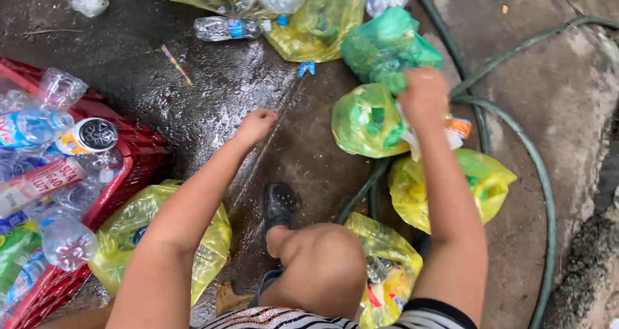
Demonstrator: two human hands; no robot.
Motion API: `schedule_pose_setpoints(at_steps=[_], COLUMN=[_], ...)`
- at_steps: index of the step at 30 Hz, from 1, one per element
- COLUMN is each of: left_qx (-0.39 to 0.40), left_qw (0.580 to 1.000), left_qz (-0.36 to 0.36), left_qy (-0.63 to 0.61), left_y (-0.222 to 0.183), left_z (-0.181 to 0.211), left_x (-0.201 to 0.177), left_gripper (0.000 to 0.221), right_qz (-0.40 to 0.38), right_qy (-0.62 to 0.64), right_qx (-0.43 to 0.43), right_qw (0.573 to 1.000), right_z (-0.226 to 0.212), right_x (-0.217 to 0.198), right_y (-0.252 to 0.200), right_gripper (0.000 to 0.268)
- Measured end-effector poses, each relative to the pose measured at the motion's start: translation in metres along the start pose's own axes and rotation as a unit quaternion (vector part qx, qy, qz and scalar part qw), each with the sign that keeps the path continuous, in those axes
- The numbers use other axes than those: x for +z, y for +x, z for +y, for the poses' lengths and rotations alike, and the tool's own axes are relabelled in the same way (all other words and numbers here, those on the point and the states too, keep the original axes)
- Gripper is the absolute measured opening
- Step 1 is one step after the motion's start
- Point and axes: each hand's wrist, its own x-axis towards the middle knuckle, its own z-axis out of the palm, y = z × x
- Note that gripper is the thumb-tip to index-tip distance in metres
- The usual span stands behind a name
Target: The person sits on the ground and sorts plastic bottles and cans from multiple plastic bags into a red crate. They repeatedly open bags, remove bottles and cans, and place them into the crate.
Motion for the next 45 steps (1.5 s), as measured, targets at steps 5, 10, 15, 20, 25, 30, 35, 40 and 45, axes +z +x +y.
schedule_pose_setpoints(at_steps=[5,10,15,20,25,30,35,40,45], left_qx=[-0.169,-0.117,-0.147,0.011,0.077,0.08,0.032,0.024,0.075], left_qw=[0.985,0.987,0.976,0.946,0.94,0.938,0.983,0.993,0.968], left_qz=[0.026,0.098,0.163,0.218,0.222,0.198,0.066,0.111,0.167], left_qy=[-0.001,0.038,0.01,0.241,0.249,0.273,0.166,0.014,-0.174], left_y=[-0.014,-0.028,-0.01,0.079,0.167,0.239,0.222,0.162,0.066], left_z=[-0.051,-0.092,-0.083,-0.013,0.073,0.047,0.039,0.017,-0.009], left_x=[-0.051,-0.08,-0.096,-0.136,-0.179,-0.2,-0.194,-0.175,-0.145], left_gripper=[0.028,0.03,0.037,0.069,0.086,0.064,0.053,0.017,0.012], right_qz=[-0.306,-0.355,-0.416,-0.367,-0.308,-0.278,-0.242,-0.281,-0.311], right_qy=[0.042,-0.088,-0.165,-0.223,-0.142,-0.049,0.048,0.086,0.123], right_qx=[-0.065,-0.057,0.007,-0.002,0.04,0.048,-0.002,-0.038,-0.081], right_qw=[0.949,0.929,0.894,0.903,0.94,0.958,0.969,0.955,0.939], right_z=[-0.123,-0.148,-0.115,-0.093,-0.098,-0.139,-0.165,-0.215,-0.279], right_x=[0.191,0.315,0.326,0.343,0.376,0.325,0.311,0.291,0.258], right_y=[0.062,0.075,0.116,0.104,0.048,0.036,0.036,0.006,-0.048], right_gripper=[0.048,0.063,0.076,0.039,0.017,0.021,0.014,0.01,0.012])
